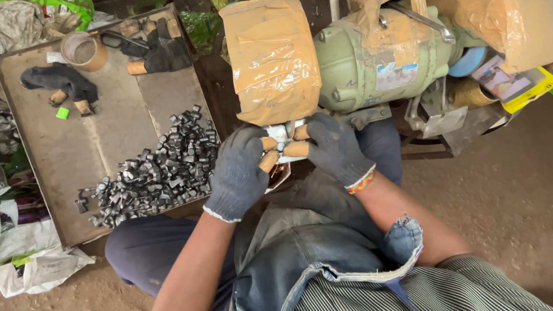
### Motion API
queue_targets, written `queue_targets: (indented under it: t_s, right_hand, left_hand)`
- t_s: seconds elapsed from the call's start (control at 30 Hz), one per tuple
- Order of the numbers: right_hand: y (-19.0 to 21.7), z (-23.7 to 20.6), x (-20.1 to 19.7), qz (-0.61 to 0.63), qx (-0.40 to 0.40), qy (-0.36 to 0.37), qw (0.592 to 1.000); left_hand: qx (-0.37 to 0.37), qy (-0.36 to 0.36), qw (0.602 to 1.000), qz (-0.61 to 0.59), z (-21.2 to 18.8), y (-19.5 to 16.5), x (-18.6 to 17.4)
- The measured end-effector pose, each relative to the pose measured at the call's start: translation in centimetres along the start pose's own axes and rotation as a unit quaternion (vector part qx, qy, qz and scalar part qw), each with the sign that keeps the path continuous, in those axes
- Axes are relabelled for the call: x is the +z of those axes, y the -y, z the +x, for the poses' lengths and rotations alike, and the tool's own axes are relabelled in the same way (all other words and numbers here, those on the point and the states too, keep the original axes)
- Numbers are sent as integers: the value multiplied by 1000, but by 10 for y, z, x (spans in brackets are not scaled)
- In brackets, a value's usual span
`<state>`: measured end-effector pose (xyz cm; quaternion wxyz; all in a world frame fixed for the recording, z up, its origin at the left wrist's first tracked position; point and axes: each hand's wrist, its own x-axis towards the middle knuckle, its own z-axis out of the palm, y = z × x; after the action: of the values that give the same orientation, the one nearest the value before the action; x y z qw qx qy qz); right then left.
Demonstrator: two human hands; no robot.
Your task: The person, seated on the floor at a bench grinder, holds small metal pieces against the spinning grinding wheel with both gloved hands, producing sparks, then places the ground pieces onto a tray with a large pile of similar pieces and occasionally dips pieces into a small container before continuing to grind.
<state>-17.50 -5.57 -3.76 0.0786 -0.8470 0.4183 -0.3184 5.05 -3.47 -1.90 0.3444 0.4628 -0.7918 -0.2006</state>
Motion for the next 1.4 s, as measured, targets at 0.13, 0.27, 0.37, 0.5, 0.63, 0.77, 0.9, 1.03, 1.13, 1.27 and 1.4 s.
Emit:
queue_targets:
  t_s: [0.13,0.27,0.37,0.5,0.63,0.77,0.9,1.03,1.13,1.27,1.4]
  right_hand:
    - [11,-1,-4,85,76,-27,993]
    - [32,-25,-15,15,37,-5,999]
    - [47,-53,-13,89,67,5,994]
    - [46,-76,3,11,130,125,984]
    - [45,-84,5,56,162,147,974]
    - [56,-69,-9,65,178,129,973]
    - [72,-40,-34,43,100,128,986]
    - [82,-18,-52,48,-33,138,989]
    - [73,-11,-57,100,-73,92,988]
    - [55,-7,-45,-35,115,88,989]
    - [45,-9,-27,-41,141,11,989]
  left_hand:
    - [-86,-63,994,36,-21,-18,12]
    - [-30,-74,996,26,-53,-30,14]
    - [-20,-14,999,22,-69,-28,13]
    - [-240,37,970,34,-71,-1,6]
    - [-376,-35,897,231,-67,37,-8]
    - [-378,-85,910,146,-65,46,-16]
    - [-539,-81,830,-118,-64,21,-25]
    - [-418,17,743,-523,-61,-33,-31]
    - [-437,71,677,-589,-48,-57,-34]
    - [-384,28,887,-254,-13,-48,-30]
    - [-57,-22,998,-31,10,-25,-16]
